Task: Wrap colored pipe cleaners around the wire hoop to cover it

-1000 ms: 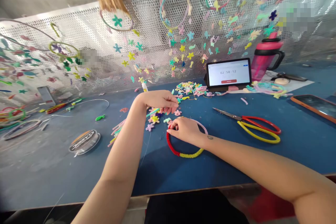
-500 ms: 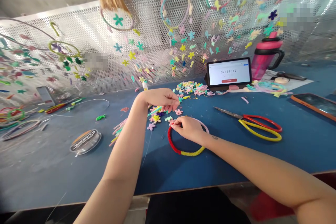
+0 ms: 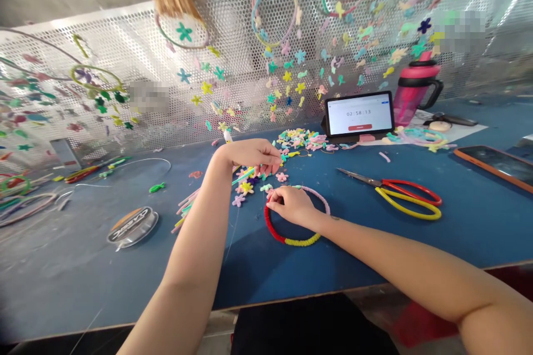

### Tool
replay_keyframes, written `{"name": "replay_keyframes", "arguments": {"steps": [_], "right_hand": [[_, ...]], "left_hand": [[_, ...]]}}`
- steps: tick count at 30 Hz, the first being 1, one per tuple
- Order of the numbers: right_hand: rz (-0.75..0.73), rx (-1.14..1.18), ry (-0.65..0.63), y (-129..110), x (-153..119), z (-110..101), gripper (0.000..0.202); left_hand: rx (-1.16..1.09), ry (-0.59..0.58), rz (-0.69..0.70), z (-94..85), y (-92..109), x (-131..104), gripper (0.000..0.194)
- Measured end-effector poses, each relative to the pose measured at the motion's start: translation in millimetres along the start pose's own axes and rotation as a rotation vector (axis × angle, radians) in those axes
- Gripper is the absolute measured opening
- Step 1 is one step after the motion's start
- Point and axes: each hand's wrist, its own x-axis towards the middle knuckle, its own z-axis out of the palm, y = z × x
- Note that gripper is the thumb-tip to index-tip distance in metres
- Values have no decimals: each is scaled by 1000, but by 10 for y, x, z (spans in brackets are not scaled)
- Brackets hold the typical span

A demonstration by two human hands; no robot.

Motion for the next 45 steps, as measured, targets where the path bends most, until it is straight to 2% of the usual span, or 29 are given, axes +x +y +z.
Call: {"name": "replay_keyframes", "arguments": {"steps": [5,8,11,16,22,30,39,43,45], "right_hand": [[50,187,-31,30,15,-250,28],[80,449,-57,6,-4,-530,27],[69,696,-15,-51,-47,-822,25],[-37,718,66,-162,-95,-1107,22],[-141,660,152,-248,-16,-1244,21],[-217,448,178,-359,42,-1336,23],[-270,368,173,-341,12,-1342,22],[-266,357,163,-374,-9,-1382,22],[-275,362,159,-395,-23,-1406,22]], "left_hand": [[-14,9,20,5,-2,15,33],[-79,43,82,8,-6,22,32],[-160,78,127,8,8,21,33],[-231,138,136,25,70,55,34],[-262,225,184,57,110,130,34],[-286,349,197,39,180,137,35],[174,348,44,-44,249,-35,31],[297,299,5,-215,275,-103,30],[306,311,-30,-311,297,-145,30]]}}
